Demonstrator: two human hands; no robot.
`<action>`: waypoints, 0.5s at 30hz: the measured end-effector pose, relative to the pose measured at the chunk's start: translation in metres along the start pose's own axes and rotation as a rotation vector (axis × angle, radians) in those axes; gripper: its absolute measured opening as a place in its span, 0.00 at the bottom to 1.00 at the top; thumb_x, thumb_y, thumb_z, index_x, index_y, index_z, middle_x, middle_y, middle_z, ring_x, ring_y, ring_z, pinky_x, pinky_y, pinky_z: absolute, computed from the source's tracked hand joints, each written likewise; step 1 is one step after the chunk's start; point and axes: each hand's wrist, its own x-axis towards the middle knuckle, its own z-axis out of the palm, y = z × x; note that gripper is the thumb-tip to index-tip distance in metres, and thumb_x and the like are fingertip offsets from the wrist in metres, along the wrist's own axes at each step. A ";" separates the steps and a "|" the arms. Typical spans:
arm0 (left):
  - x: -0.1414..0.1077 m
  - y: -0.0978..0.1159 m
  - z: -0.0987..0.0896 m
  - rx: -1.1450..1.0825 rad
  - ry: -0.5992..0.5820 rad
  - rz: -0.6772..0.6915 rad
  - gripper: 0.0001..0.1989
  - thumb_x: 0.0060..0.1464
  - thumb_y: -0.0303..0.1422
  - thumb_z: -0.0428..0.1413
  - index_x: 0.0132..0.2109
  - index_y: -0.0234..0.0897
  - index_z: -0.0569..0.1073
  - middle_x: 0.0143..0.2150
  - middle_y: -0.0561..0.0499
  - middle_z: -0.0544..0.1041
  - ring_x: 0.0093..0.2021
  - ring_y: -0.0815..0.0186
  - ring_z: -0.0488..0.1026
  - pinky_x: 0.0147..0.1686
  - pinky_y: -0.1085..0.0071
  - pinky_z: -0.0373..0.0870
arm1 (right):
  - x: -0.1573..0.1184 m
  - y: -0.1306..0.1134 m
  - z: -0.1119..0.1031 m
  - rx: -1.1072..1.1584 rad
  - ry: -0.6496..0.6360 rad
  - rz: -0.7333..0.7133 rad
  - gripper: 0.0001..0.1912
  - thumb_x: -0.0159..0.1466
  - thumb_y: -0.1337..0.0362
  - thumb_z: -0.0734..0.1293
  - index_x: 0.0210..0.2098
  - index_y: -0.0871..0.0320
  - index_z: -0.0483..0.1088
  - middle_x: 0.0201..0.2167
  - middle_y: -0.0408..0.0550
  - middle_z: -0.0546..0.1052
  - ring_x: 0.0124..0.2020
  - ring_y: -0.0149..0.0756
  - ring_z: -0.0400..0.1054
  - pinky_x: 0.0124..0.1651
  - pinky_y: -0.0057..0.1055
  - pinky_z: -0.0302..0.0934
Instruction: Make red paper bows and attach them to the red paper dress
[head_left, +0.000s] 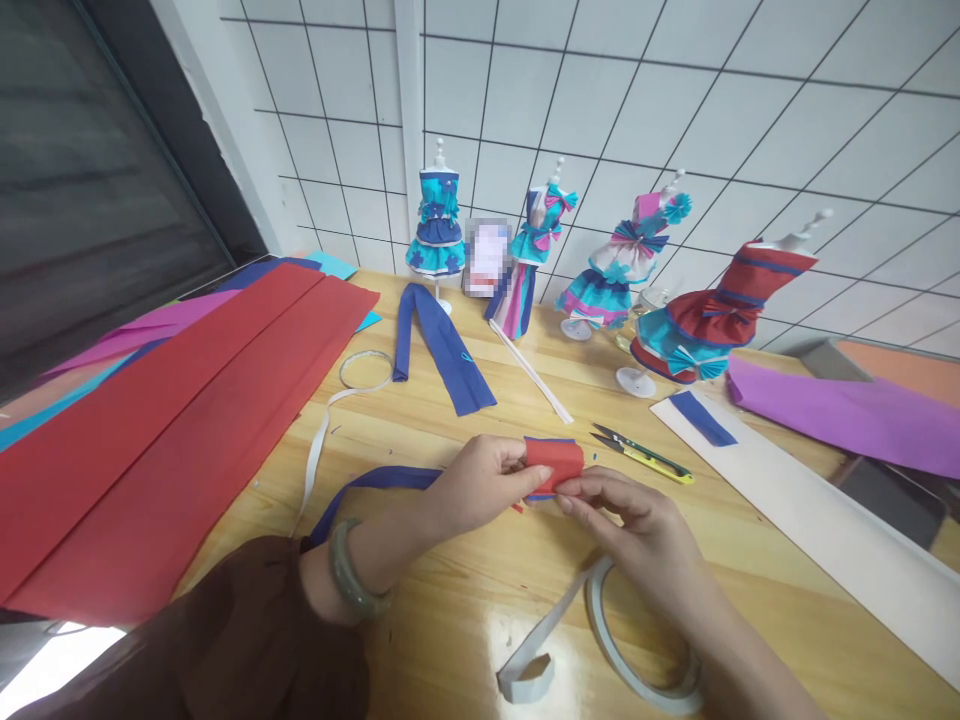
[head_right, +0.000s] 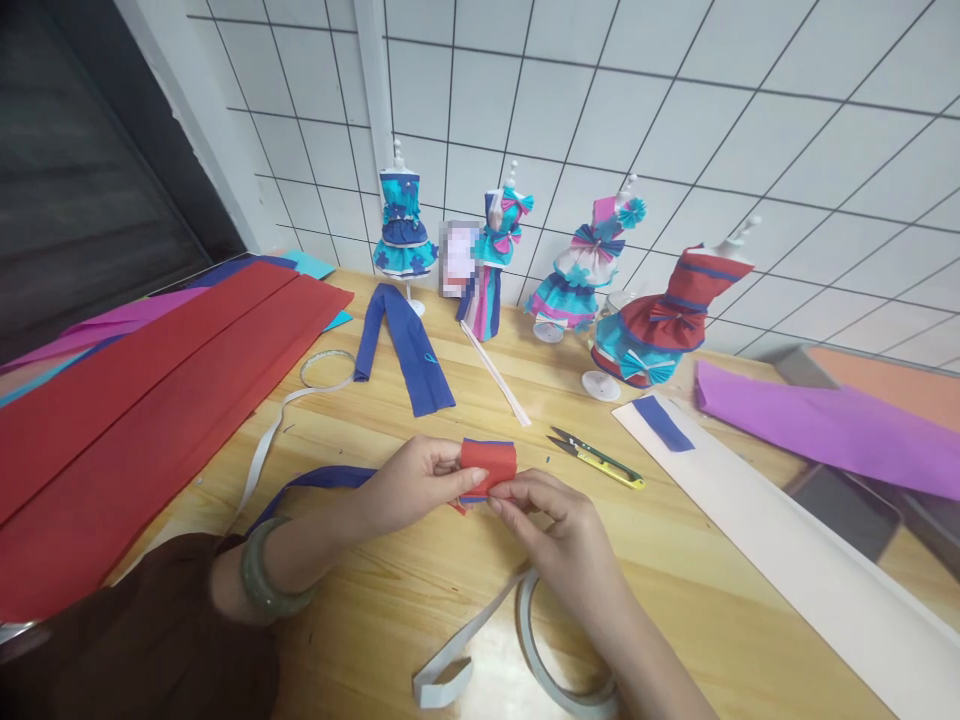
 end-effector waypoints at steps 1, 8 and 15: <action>0.000 0.000 0.001 0.042 -0.004 0.032 0.12 0.44 0.37 0.57 0.33 0.31 0.75 0.30 0.50 0.75 0.32 0.67 0.70 0.28 0.75 0.66 | 0.000 0.000 0.000 -0.004 -0.005 0.000 0.07 0.59 0.63 0.63 0.31 0.56 0.73 0.30 0.48 0.75 0.31 0.35 0.70 0.32 0.29 0.64; -0.001 -0.004 0.005 0.233 -0.019 0.182 0.14 0.51 0.38 0.51 0.40 0.34 0.74 0.33 0.49 0.75 0.30 0.69 0.69 0.28 0.76 0.64 | -0.001 -0.001 0.001 -0.003 0.019 0.010 0.05 0.58 0.64 0.64 0.30 0.56 0.73 0.30 0.47 0.76 0.31 0.34 0.70 0.33 0.27 0.64; -0.001 -0.003 0.004 0.147 -0.055 0.136 0.16 0.51 0.38 0.52 0.44 0.35 0.73 0.37 0.47 0.75 0.32 0.69 0.70 0.29 0.76 0.65 | 0.000 0.001 0.002 0.014 0.041 -0.004 0.06 0.58 0.62 0.64 0.31 0.57 0.72 0.29 0.48 0.76 0.29 0.34 0.70 0.31 0.29 0.65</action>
